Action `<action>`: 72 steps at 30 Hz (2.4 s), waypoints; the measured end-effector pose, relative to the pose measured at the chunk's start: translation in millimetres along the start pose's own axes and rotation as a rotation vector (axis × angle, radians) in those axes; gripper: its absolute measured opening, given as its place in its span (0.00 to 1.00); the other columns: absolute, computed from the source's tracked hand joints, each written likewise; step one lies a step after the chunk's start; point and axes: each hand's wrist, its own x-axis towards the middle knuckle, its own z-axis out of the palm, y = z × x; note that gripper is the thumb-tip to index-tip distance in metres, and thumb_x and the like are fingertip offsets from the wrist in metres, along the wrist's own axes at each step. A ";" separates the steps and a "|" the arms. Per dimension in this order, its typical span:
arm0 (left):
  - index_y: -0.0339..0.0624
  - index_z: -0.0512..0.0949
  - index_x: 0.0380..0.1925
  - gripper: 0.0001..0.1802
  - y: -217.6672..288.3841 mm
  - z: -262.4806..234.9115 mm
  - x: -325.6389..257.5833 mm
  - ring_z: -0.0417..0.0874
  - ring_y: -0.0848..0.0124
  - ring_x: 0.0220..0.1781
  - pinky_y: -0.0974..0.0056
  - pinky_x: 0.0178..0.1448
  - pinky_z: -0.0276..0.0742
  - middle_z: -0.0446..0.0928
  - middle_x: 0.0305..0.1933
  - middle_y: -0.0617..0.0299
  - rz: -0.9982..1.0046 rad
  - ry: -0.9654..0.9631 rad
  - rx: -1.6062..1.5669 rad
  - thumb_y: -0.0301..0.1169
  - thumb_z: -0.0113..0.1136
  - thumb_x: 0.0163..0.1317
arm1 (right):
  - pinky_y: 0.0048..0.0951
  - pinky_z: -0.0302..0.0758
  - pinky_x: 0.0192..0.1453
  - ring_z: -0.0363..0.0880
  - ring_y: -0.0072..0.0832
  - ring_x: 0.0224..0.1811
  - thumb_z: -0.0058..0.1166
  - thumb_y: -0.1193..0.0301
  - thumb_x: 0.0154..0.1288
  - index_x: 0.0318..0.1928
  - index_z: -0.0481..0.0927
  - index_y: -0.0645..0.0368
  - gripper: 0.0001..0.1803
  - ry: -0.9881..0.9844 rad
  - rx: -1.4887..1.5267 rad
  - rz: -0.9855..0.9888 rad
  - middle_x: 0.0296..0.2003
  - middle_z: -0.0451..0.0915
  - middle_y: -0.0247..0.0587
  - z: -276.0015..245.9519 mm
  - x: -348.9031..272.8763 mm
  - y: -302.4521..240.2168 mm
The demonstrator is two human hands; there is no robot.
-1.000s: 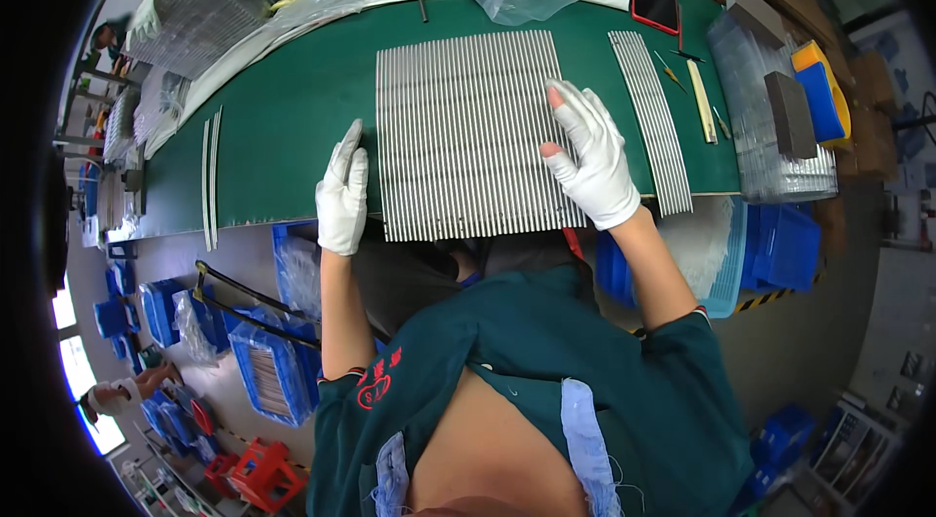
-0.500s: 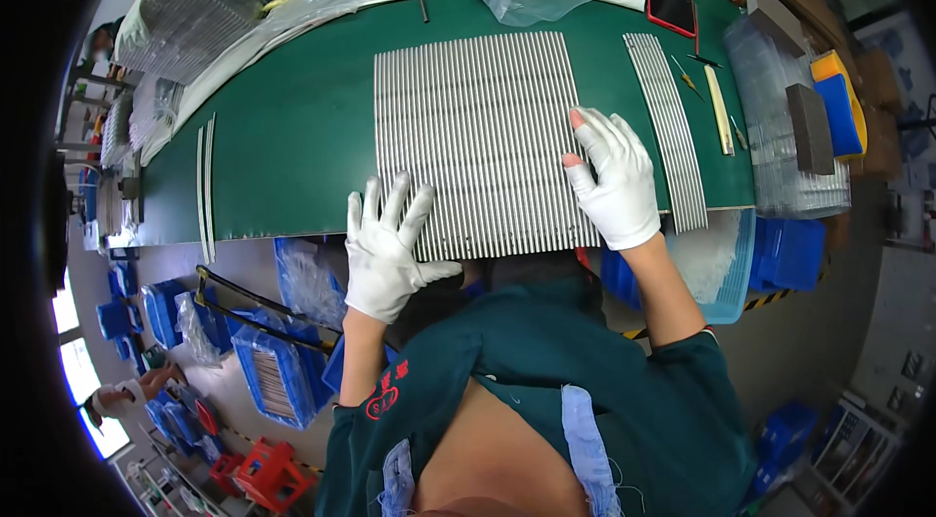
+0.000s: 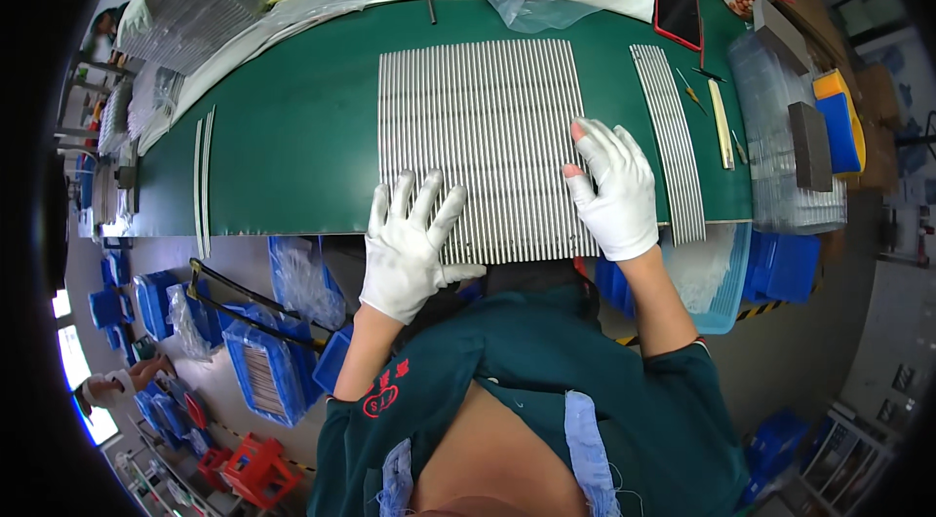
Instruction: Aligning and arranging thin metal rods on a workbench for inspection or sorting.
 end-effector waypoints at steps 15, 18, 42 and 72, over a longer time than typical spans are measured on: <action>0.52 0.66 0.68 0.51 13.9 -2.4 11.5 0.61 0.53 0.73 0.43 0.76 0.48 0.65 0.70 0.53 0.039 -0.117 -0.034 0.64 0.65 0.45 | 0.48 0.67 0.68 0.75 0.42 0.61 0.57 0.64 0.63 0.57 0.75 0.59 0.23 -0.018 -0.019 0.004 0.56 0.79 0.44 -0.3 0.0 -0.5; 0.52 0.66 0.68 0.52 13.1 -1.0 12.4 0.62 0.54 0.73 0.42 0.75 0.49 0.66 0.69 0.53 0.053 -0.098 -0.021 0.65 0.65 0.43 | 0.48 0.67 0.68 0.75 0.42 0.61 0.57 0.64 0.64 0.57 0.75 0.60 0.23 -0.018 -0.030 0.003 0.56 0.79 0.44 -0.8 1.0 -0.5; 0.52 0.67 0.66 0.51 -9.3 -10.9 -11.8 0.66 0.53 0.70 0.38 0.71 0.55 0.67 0.69 0.54 -0.014 -0.067 0.008 0.63 0.66 0.43 | 0.47 0.67 0.68 0.76 0.41 0.61 0.58 0.65 0.63 0.56 0.76 0.60 0.22 -0.019 -0.033 0.010 0.56 0.79 0.43 -1.6 2.2 -2.9; 0.47 0.64 0.68 0.54 -27.2 -19.3 -48.0 0.64 0.50 0.72 0.34 0.72 0.51 0.65 0.71 0.51 -0.229 -0.095 0.095 0.60 0.69 0.41 | 0.46 0.65 0.70 0.75 0.43 0.61 0.55 0.59 0.67 0.57 0.76 0.59 0.23 -0.029 -0.050 0.035 0.56 0.79 0.45 -1.1 0.1 -1.1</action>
